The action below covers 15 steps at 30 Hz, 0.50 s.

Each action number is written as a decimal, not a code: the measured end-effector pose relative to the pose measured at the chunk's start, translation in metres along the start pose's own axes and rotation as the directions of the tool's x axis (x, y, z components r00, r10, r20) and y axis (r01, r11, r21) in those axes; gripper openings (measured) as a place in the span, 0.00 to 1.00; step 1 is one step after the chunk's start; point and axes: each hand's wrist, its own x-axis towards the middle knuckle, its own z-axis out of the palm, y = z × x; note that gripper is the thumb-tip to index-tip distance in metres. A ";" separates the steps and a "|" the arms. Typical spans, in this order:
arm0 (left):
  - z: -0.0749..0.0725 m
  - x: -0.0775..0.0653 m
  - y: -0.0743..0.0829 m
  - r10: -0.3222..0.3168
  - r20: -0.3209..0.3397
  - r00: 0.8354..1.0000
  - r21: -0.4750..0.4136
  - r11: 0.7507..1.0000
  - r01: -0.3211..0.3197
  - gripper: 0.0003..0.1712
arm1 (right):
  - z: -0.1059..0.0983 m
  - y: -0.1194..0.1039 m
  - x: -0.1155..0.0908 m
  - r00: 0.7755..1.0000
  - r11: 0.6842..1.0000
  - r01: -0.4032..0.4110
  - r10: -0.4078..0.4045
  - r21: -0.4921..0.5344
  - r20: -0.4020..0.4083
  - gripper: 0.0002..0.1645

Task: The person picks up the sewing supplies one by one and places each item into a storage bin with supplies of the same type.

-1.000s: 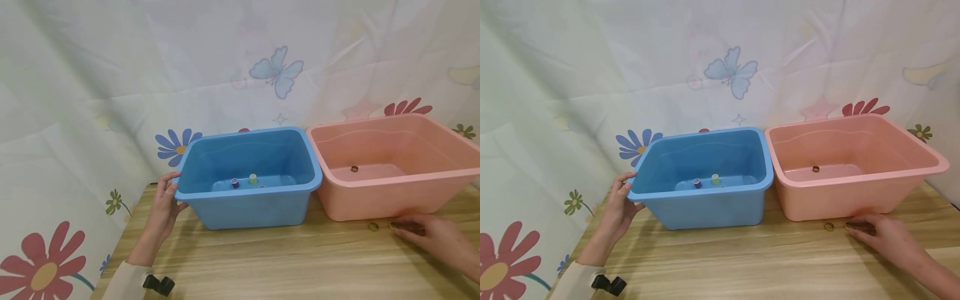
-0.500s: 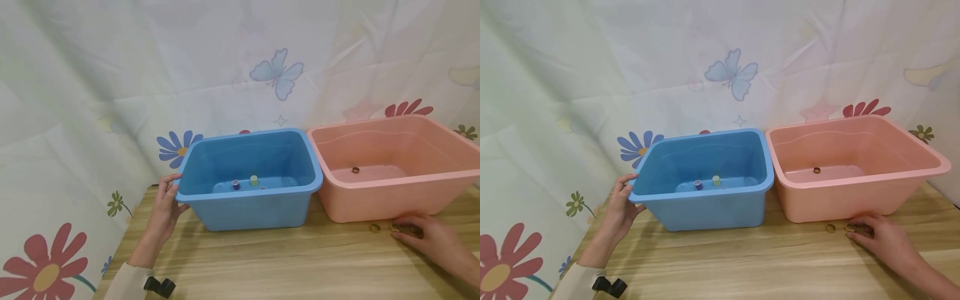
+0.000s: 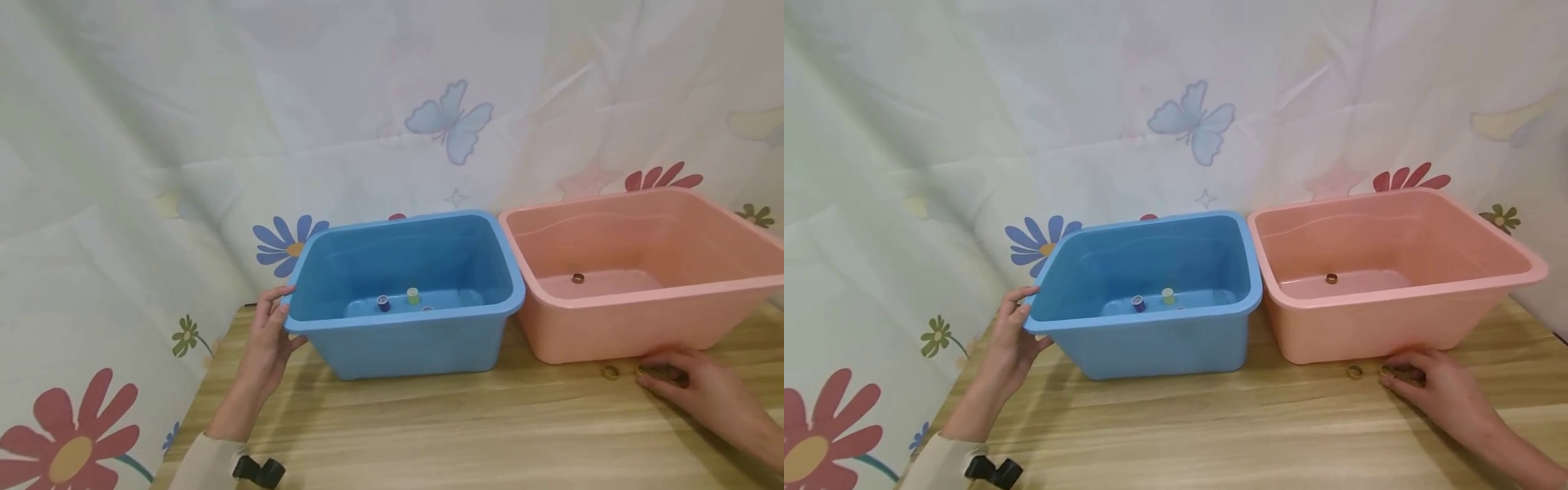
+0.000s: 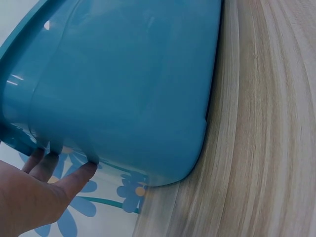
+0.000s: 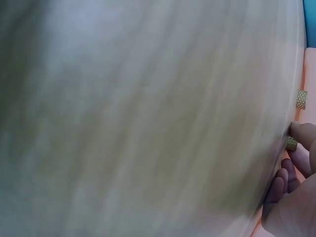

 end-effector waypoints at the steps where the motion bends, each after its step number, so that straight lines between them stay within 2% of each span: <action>1: 0.000 0.000 0.000 -0.002 0.002 1.000 -0.002 1.000 0.002 0.16 | 0.001 0.000 0.000 1.000 1.000 0.002 -0.002 0.006 0.000 0.16; 8: 0.001 0.001 -0.001 0.001 0.010 1.000 -0.003 1.000 -0.001 0.17 | -0.001 0.003 -0.002 0.996 0.992 -0.076 0.070 0.096 0.063 0.13; 15: -0.002 0.000 0.000 -0.005 -0.005 1.000 -0.003 1.000 0.005 0.16 | -0.005 0.001 0.002 0.997 0.987 -0.067 0.062 0.143 0.041 0.16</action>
